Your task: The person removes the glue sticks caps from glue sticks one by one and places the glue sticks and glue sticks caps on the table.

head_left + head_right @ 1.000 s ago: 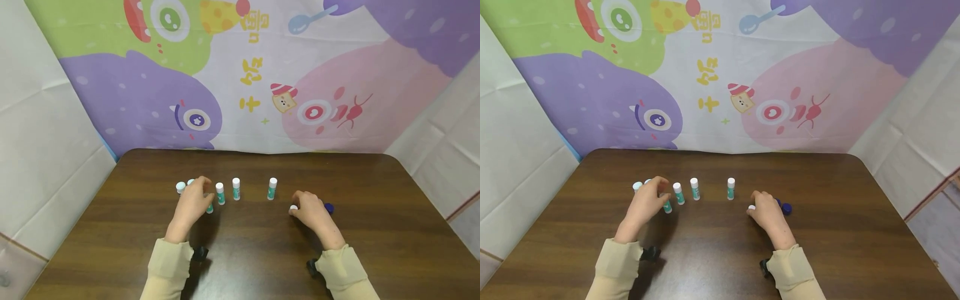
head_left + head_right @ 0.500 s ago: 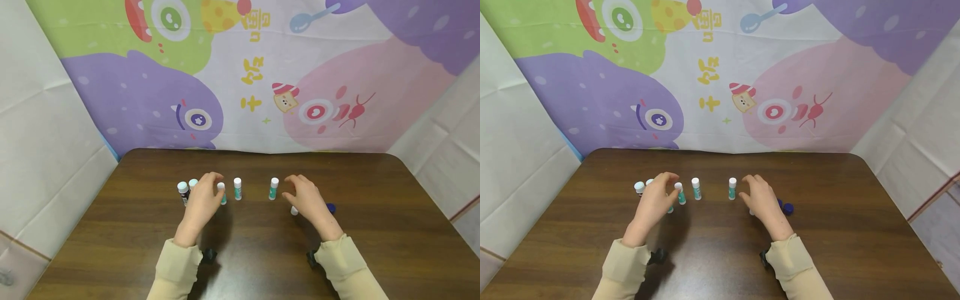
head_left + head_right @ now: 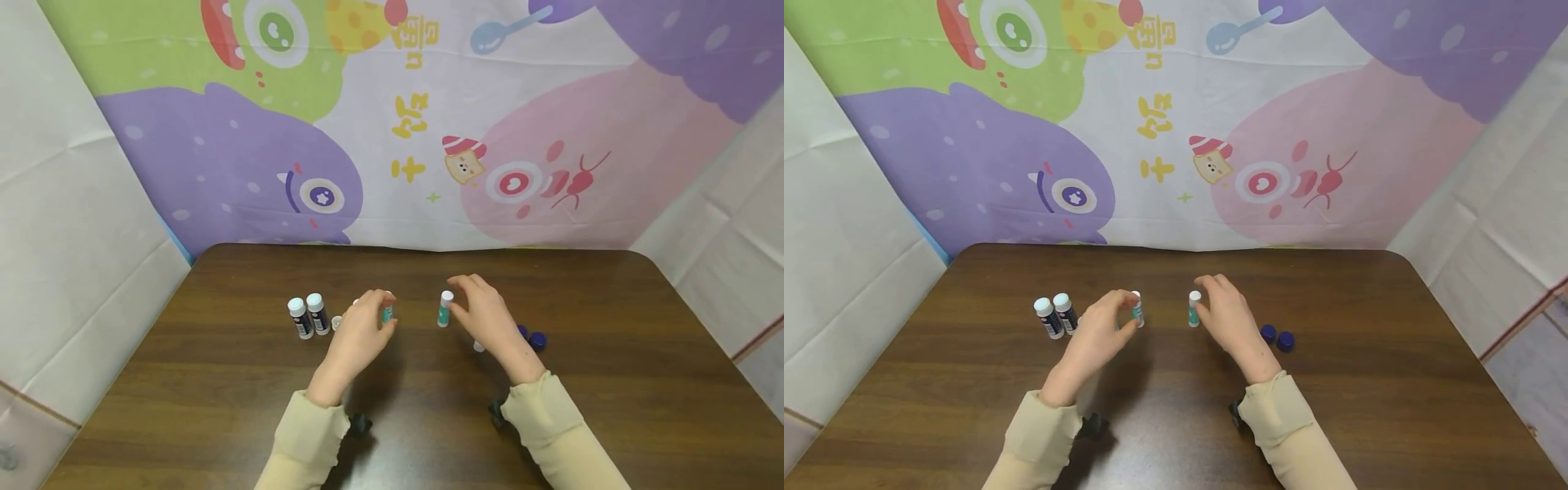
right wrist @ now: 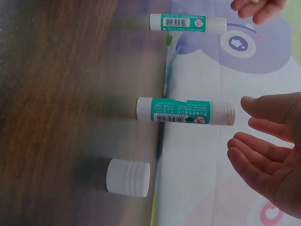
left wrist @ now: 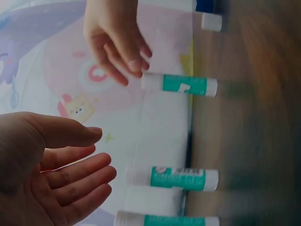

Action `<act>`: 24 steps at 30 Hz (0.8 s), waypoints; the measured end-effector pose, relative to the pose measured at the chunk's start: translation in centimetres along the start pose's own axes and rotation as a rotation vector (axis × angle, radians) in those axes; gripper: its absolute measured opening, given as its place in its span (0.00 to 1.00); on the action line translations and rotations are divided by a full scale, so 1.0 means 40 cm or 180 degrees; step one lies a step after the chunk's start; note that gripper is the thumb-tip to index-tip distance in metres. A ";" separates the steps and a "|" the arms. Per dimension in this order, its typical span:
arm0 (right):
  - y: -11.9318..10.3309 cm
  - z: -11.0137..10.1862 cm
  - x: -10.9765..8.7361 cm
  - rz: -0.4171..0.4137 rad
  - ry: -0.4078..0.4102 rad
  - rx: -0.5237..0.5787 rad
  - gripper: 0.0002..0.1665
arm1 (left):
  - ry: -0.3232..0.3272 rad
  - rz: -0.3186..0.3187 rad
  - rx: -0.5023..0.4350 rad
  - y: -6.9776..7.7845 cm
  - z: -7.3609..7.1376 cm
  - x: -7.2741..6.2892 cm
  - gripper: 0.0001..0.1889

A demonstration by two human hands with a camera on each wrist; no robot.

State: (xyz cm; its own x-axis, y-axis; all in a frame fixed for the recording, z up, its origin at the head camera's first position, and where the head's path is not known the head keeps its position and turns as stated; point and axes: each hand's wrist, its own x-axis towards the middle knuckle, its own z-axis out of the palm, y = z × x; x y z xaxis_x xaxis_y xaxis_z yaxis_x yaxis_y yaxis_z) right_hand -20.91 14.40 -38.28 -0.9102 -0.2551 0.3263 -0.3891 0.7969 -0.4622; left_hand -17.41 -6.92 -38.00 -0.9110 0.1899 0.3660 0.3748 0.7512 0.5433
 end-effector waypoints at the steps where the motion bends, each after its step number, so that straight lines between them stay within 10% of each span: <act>1: 0.000 0.001 0.002 -0.0002 -0.0012 0.0003 0.22 | -0.0047 0.0008 -0.0014 0.002 0.005 0.001 0.15; 24: 0.017 0.046 0.016 0.0046 -0.0228 0.0175 0.19 | -0.0705 -0.0106 0.0032 0.029 0.135 0.055 0.17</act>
State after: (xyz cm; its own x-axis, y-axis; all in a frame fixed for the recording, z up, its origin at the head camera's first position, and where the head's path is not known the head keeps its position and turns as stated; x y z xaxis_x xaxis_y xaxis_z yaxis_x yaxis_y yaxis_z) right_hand -22.03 13.78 -39.89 -0.9228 -0.2840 0.2603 -0.3812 0.7699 -0.5118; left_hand -19.91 -2.20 -40.65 -0.9388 0.2983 0.1724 0.3432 0.7654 0.5444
